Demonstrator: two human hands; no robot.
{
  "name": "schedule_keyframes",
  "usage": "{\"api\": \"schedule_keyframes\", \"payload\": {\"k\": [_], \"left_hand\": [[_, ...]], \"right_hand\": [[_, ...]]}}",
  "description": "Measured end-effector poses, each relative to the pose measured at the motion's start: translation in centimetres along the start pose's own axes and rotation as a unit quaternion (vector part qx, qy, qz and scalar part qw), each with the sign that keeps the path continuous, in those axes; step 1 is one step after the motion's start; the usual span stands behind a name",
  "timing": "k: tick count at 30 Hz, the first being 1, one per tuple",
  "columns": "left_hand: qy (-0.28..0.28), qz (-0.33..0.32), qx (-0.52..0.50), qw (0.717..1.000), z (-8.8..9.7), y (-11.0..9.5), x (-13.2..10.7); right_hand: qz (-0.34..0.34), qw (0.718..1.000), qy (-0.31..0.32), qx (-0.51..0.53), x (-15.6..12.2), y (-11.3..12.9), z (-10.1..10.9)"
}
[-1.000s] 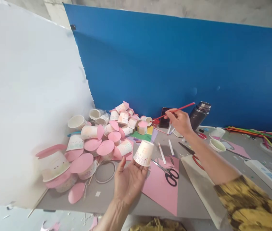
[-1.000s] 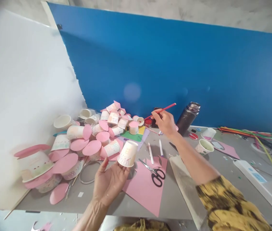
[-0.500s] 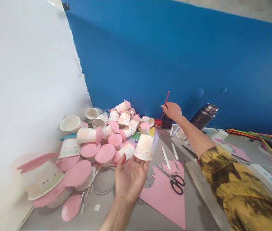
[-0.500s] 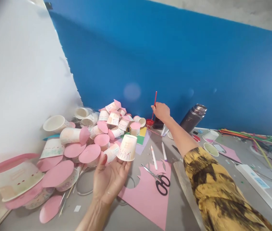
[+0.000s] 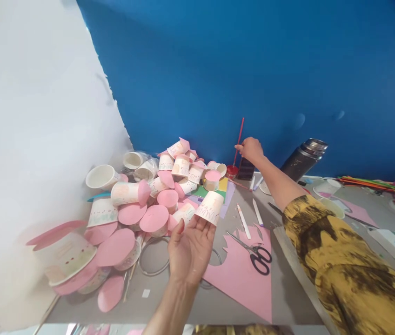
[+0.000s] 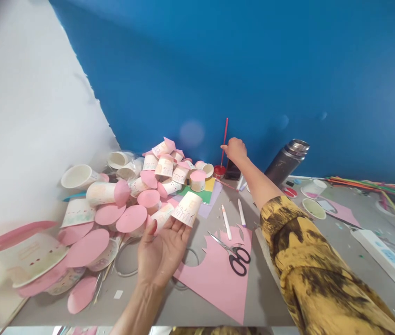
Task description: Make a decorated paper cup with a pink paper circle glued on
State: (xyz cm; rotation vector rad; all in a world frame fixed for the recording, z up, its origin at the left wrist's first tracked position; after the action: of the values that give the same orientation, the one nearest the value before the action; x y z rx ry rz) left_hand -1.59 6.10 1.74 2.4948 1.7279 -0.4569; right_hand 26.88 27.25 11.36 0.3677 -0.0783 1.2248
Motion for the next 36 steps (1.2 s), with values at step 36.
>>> {"api": "schedule_keyframes", "payload": {"k": [36], "left_hand": [[-0.013, -0.128, 0.465, 0.876, 1.8, 5.4, -1.9]], "right_hand": [[0.047, 0.969, 0.041, 0.239, -21.7, -9.7, 6.7]]}}
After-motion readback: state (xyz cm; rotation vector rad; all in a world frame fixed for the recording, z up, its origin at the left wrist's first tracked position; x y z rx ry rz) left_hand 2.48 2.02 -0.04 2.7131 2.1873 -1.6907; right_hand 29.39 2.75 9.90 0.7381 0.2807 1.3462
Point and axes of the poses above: each hand's wrist, its own x-axis towards the middle knuckle, its own z-axis out of the back of the hand, y = z × x, the point moved 2 cm from there along x, towards the middle knuckle, and after that the axes turned 4 degrees about -z, right-handed, at the moved point
